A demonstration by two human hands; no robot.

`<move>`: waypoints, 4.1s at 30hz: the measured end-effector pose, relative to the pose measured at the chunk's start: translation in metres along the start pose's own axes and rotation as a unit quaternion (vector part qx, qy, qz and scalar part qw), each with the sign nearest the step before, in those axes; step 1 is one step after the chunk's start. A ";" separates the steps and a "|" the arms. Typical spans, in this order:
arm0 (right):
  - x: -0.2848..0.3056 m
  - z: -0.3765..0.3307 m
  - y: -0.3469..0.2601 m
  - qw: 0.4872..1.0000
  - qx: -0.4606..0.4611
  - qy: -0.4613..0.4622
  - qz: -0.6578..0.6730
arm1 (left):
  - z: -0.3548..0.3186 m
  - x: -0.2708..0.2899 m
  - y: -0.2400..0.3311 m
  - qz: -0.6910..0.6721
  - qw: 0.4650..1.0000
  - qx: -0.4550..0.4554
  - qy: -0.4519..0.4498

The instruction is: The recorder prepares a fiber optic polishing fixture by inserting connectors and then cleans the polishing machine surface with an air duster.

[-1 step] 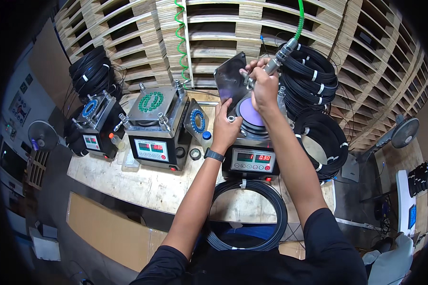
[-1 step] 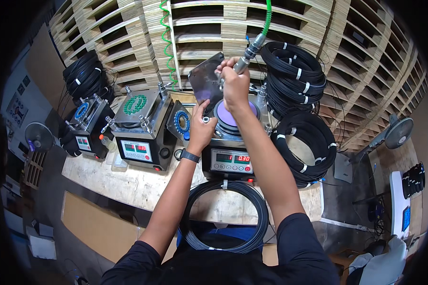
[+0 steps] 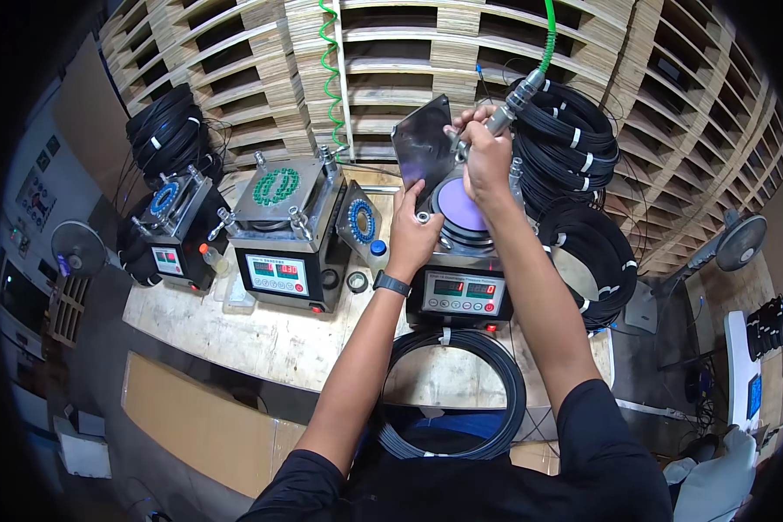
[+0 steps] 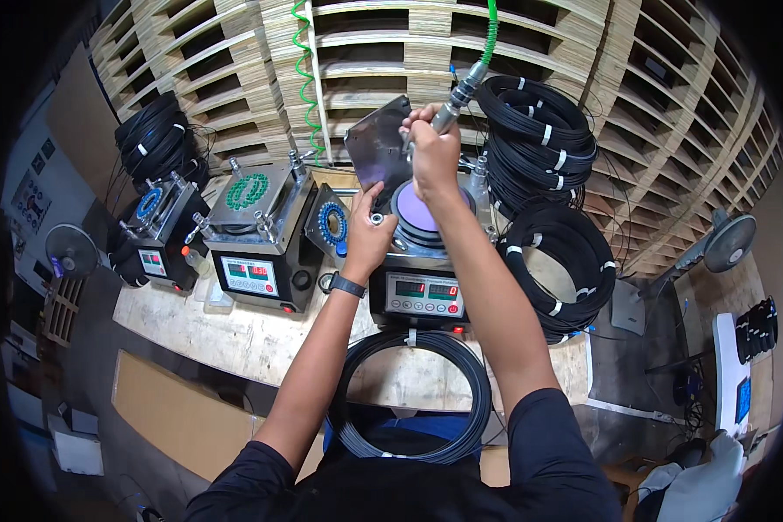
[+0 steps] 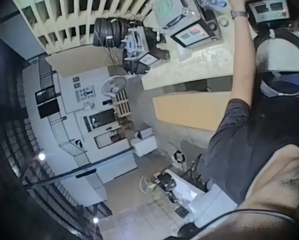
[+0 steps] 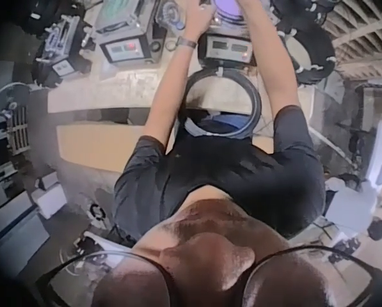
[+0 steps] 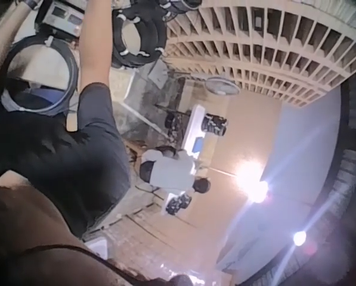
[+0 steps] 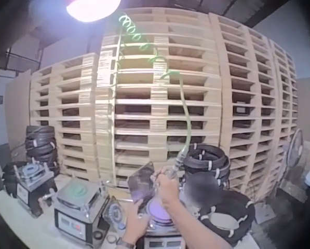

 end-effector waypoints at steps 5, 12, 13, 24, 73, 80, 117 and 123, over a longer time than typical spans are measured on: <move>0.042 0.026 0.014 0.988 0.057 0.036 -0.136 | 0.002 -0.003 -0.002 -0.002 1.000 0.014 -0.013; 0.059 -0.013 0.038 0.939 -0.073 -0.033 -0.335 | 0.001 0.000 -0.004 -0.004 1.000 0.015 -0.016; 0.058 -0.019 0.037 0.939 -0.074 -0.032 -0.335 | 0.001 -0.001 -0.004 -0.005 1.000 0.012 -0.018; 0.063 -0.052 -0.036 0.929 -0.177 -0.167 -0.279 | 0.002 0.002 0.002 -0.026 0.998 0.015 -0.047; -0.005 -0.016 -0.013 0.966 -0.228 -0.123 0.009 | 0.001 0.002 0.000 -0.035 0.999 0.002 -0.022; 0.011 -0.021 0.007 0.939 -0.262 -0.160 -0.158 | 0.001 0.000 0.001 -0.044 0.999 0.002 -0.024; 0.110 0.016 -0.030 0.858 0.078 0.052 -0.505 | 0.009 -0.050 0.083 0.228 0.846 -0.310 -0.370; 0.110 0.015 -0.029 0.876 0.071 0.057 -0.474 | 0.016 -0.039 0.087 0.134 0.907 -0.338 -0.212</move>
Point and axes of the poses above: each hand's wrist, its own z-axis towards the middle knuckle, its own x-axis out of the back of the hand, y = z × x, the point moved 6 cm from there along z, towards the middle knuckle, and after that the axes turned 13 degrees about y, right-handed, at the moved point
